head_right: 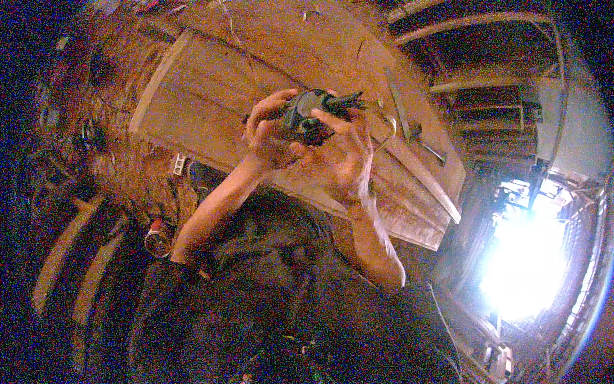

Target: The person assembles a small electrical component by hand, inserting wires and securing parts with a screwdriver. They manipulate the component and wires, then use a screwdriver to tighten screws before inspecting the assembled unit.

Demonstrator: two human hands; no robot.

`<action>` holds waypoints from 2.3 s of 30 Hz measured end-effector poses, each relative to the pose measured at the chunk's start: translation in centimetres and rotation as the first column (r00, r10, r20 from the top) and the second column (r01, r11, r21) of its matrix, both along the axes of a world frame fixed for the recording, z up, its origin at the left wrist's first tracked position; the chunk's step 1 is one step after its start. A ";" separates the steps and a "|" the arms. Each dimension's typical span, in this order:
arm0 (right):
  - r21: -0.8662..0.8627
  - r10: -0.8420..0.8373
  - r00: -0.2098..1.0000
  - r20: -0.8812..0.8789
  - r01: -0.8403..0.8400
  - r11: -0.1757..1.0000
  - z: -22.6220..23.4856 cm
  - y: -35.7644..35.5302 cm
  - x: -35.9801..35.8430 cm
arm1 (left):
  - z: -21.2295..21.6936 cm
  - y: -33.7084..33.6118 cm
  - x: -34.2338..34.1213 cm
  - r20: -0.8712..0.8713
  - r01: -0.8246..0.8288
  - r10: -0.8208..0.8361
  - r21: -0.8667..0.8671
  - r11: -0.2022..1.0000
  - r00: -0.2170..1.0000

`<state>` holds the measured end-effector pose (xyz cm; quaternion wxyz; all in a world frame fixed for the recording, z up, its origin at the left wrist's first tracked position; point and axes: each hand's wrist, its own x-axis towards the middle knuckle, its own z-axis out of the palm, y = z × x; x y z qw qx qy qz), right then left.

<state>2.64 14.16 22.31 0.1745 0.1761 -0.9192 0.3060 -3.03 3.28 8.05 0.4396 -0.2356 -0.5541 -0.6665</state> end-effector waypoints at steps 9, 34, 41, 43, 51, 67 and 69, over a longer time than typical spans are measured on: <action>-0.050 -0.010 1.000 0.022 0.011 0.999 -1.0 0.4 0.3 | -0.2 0.8 0.0 -0.019 0.006 -0.005 0.084 0.996 1.000; -0.096 0.019 0.984 0.176 -0.003 0.995 -1.2 1.4 0.4 | 0.3 -1.0 2.7 0.325 0.203 -0.206 0.045 0.978 0.923; -0.109 -0.007 0.973 0.230 0.033 0.993 -1.6 1.3 0.7 | -0.5 -1.2 3.1 0.304 0.312 -0.381 0.254 0.916 0.873; -0.111 -0.019 0.965 0.262 0.050 0.993 -1.1 1.3 0.8 | -0.2 -1.7 3.2 0.336 0.326 -0.392 0.237 0.915 0.856; -0.110 0.003 0.990 0.144 0.013 0.994 -1.7 1.4 0.6 | -0.2 -2.0 3.2 0.331 0.359 -0.455 0.313 0.880 0.827; -0.174 0.011 0.985 0.172 0.020 0.984 -1.4 0.8 0.2 | 3.8 -2.1 1.3 0.526 0.537 -0.619 0.323 0.779 0.583; -0.191 0.019 0.984 0.180 0.016 0.981 -1.4 0.8 0.2 | 3.6 -2.1 1.3 0.537 0.539 -0.617 0.320 0.780 0.575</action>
